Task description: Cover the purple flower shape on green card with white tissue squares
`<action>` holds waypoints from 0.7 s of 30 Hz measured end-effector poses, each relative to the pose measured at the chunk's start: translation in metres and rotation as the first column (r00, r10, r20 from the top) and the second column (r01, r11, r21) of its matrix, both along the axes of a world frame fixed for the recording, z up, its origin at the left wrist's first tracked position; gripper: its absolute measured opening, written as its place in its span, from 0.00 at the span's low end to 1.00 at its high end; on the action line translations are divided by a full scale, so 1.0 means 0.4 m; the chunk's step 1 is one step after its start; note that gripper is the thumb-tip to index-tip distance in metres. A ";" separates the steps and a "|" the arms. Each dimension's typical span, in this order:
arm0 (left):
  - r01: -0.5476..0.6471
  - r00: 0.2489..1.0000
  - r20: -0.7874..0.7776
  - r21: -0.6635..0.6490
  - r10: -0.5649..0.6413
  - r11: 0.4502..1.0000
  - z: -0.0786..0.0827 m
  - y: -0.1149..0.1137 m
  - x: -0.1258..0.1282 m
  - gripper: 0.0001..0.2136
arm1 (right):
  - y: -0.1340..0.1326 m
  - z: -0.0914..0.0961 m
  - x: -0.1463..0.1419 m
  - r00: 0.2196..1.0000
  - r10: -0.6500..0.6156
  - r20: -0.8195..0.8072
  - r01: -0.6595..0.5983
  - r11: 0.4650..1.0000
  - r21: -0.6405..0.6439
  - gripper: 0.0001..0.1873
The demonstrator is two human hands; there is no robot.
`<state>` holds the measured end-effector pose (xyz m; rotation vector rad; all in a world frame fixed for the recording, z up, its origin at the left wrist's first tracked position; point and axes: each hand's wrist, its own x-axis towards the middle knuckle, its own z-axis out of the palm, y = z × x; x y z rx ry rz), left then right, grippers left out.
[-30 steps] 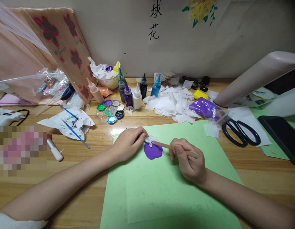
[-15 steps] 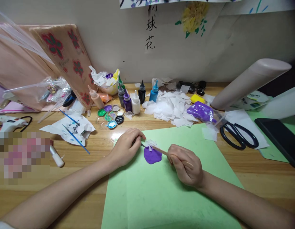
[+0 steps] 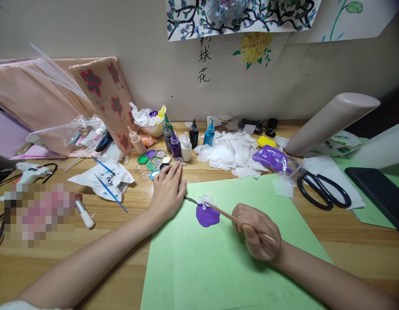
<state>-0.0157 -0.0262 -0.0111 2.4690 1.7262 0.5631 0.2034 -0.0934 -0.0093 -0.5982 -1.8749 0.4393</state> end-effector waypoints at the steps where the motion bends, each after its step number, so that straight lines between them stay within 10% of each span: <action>1: 0.009 1.000 0.013 0.001 -0.009 1.000 0.004 -0.003 0.001 0.21 | 0.000 -0.001 0.001 1.000 -0.005 -0.011 0.005 1.000 0.002 0.11; 6: 0.121 0.965 0.222 0.097 -0.140 0.988 0.029 -0.025 -0.001 0.17 | 0.004 -0.004 0.008 0.996 -0.011 -0.092 0.010 1.000 -0.013 0.11; 12: 0.415 0.720 0.450 0.330 -0.528 0.848 0.057 -0.060 -0.007 0.12 | 0.002 -0.002 0.007 0.992 0.088 -0.092 -0.090 0.996 -0.020 0.12; 17: 0.617 0.569 0.551 0.204 -0.610 0.760 0.056 -0.075 0.001 0.15 | 0.005 -0.005 0.003 0.994 0.113 0.007 -0.112 0.992 -0.063 0.12; 21: 0.632 0.591 0.604 0.066 -0.535 0.772 0.045 -0.067 0.003 0.16 | 0.008 -0.009 0.001 0.999 0.011 0.033 -0.007 0.994 -0.111 0.11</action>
